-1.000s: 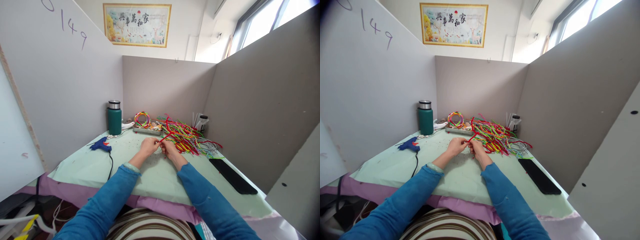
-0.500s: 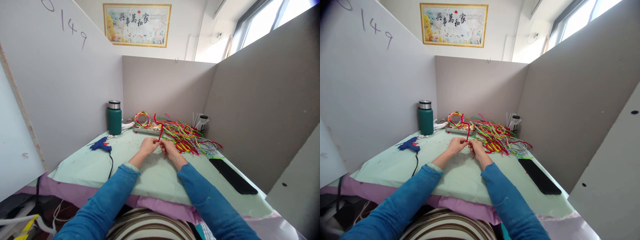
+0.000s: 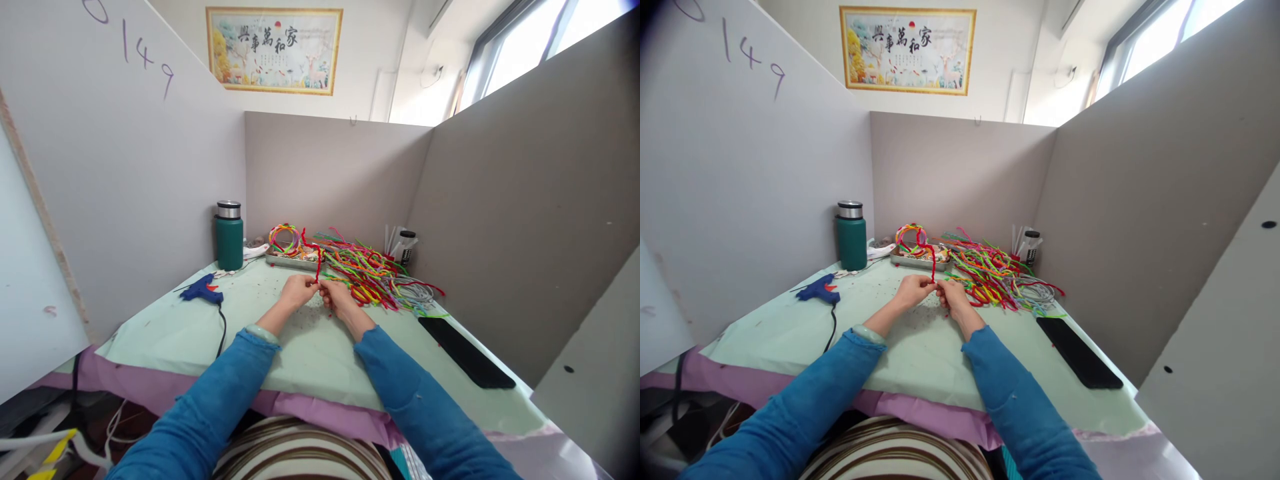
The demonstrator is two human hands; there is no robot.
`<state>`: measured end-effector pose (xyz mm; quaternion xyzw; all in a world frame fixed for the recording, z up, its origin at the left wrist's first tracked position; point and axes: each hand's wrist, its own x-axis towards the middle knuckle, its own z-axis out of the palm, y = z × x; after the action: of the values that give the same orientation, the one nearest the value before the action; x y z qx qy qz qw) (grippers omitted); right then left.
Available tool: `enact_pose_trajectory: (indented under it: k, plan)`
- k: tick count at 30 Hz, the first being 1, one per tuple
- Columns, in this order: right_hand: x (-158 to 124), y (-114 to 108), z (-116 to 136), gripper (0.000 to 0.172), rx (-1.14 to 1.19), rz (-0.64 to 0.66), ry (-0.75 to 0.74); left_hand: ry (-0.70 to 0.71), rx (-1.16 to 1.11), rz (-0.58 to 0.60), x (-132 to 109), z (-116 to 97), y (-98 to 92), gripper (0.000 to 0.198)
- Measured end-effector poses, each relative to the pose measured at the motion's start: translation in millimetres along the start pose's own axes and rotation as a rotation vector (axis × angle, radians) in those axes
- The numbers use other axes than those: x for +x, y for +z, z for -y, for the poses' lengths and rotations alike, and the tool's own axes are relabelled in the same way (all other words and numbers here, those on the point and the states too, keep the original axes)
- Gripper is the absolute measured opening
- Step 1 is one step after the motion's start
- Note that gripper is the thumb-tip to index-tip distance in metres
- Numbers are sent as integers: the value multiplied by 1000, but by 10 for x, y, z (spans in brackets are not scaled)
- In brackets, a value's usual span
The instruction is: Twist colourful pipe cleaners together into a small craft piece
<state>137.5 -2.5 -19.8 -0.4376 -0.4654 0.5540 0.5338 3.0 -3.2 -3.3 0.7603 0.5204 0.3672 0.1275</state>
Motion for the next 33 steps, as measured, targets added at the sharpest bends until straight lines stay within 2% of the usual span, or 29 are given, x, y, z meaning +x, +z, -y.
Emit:
enact_pose_trajectory:
  k: [33]
  plan:
    - [18, 2, -37, 15, -50, -32, 7, -6, 93, 37, -2, 1, 9, 33]
